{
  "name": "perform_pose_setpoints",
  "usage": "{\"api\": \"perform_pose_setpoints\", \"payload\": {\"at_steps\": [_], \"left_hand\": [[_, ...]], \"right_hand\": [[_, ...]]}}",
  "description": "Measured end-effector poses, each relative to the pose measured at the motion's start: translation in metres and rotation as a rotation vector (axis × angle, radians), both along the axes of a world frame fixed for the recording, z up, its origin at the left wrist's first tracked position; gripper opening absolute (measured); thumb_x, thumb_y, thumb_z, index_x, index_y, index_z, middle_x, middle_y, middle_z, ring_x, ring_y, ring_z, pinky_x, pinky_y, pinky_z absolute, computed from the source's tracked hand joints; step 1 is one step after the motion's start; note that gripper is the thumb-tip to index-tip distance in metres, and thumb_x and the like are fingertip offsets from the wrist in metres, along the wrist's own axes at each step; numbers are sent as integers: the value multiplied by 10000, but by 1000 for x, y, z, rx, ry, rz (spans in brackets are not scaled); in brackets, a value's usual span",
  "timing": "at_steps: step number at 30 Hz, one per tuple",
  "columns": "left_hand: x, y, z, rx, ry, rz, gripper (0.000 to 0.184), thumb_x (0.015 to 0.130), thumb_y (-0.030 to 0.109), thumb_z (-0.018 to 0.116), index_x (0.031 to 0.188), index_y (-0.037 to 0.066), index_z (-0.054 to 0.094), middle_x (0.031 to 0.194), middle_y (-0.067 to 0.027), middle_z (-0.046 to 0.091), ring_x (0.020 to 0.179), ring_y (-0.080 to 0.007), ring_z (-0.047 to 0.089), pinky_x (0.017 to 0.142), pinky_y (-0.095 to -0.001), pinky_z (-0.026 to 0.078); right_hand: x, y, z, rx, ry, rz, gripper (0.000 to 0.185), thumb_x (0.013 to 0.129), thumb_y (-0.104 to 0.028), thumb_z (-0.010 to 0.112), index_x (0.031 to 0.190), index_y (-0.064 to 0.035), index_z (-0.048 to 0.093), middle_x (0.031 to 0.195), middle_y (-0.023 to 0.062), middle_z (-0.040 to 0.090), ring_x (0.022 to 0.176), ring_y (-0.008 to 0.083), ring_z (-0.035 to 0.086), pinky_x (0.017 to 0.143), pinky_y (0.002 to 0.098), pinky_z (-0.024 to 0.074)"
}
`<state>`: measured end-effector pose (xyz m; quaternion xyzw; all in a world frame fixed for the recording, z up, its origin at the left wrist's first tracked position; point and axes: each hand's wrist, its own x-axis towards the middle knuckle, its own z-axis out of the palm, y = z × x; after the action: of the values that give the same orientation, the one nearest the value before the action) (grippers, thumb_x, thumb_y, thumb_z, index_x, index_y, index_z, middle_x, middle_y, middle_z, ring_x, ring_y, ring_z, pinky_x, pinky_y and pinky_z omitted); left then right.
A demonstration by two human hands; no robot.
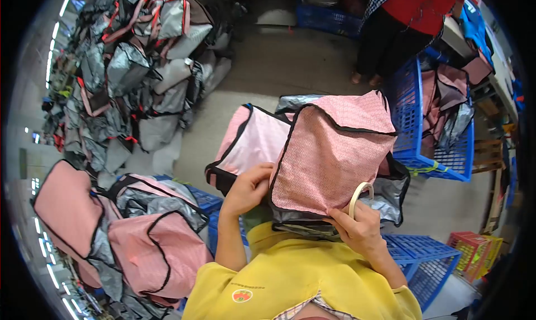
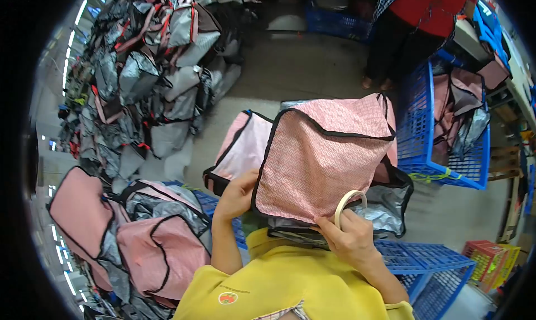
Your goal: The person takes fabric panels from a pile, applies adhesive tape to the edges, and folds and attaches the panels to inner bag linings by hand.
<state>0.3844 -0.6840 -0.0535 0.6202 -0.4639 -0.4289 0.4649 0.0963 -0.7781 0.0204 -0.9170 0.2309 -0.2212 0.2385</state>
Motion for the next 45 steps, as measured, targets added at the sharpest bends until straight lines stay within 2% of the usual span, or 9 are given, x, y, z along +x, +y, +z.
{"api": "perform_pose_setpoints", "payload": {"at_steps": [1, 4, 9, 17, 22, 29, 32, 39, 45], "left_hand": [[5, -1, 14, 34, 36, 142, 158, 967, 20, 542, 1045, -26, 672, 1141, -92, 672, 930, -153, 645, 750, -271, 521], [11, -15, 39, 57, 161, 482, 174, 1002, 99, 558, 1024, -27, 676, 1027, -63, 702, 830, -109, 643, 693, -234, 501], [7, -35, 67, 5, 106, 419, 138, 977, 153, 636, 983, 17, 660, 801, 28, 634, 675, -27, 536, 542, -181, 395], [13, -36, 59, 134, 146, 401, 106, 958, 166, 664, 952, 60, 658, 761, 71, 606, 608, 7, 484, 496, -170, 331], [13, -74, 80, -98, -246, 453, 84, 922, 84, 693, 981, 26, 675, 830, 12, 655, 721, -53, 572, 650, -209, 449], [-51, -147, 122, -547, -1008, -209, 338, 783, 180, 781, 1089, 85, 670, 910, -78, 640, 883, -270, 607, 716, -373, 500], [-54, -153, 91, -396, -1076, -415, 350, 816, 229, 737, 1140, 124, 658, 836, -88, 601, 822, -298, 602, 717, -415, 493], [-67, -78, 21, -61, -466, -258, 265, 896, 34, 579, 1159, 10, 590, 789, -274, 622, 721, -472, 620, 616, -519, 475], [-102, -38, 13, -70, -302, -250, 488, 809, -52, 527, 1283, 47, 591, 860, -258, 654, 781, -420, 669, 668, -443, 528]], "right_hand": [[4, 0, -2, -40, -40, 13, 231, 719, -123, 791, 931, -80, 712, 715, 18, 590, 635, 194, 570, 504, 330, 454], [11, 3, -6, -65, -92, 41, 218, 719, -120, 749, 931, -85, 713, 710, 9, 573, 662, 180, 573, 504, 315, 455], [18, 2, -3, -122, -93, 88, 232, 708, -117, 678, 937, -96, 710, 741, 4, 568, 671, 168, 561, 509, 300, 461], [19, 0, -3, -151, -118, 78, 217, 712, -134, 655, 921, -82, 682, 750, 9, 551, 673, 168, 553, 536, 289, 470], [17, 7, -10, -110, -80, 118, 202, 754, -165, 620, 927, -77, 674, 773, 15, 543, 707, 165, 558, 571, 285, 492], [19, 15, -17, -171, -91, 125, 220, 732, -152, 630, 932, -81, 688, 853, 5, 604, 702, 146, 567, 571, 267, 506], [17, 19, -23, -210, -63, 140, 210, 738, -178, 610, 914, -92, 684, 884, 11, 608, 733, 141, 571, 580, 259, 511], [-4, 38, -34, -40, -70, 189, 146, 783, -208, 638, 878, -98, 651, 861, 27, 598, 739, 165, 598, 580, 280, 520], [-34, 35, -9, 502, -158, 204, 177, 891, -244, 702, 970, -86, 682, 817, 65, 657, 730, 210, 654, 588, 336, 522]]}}
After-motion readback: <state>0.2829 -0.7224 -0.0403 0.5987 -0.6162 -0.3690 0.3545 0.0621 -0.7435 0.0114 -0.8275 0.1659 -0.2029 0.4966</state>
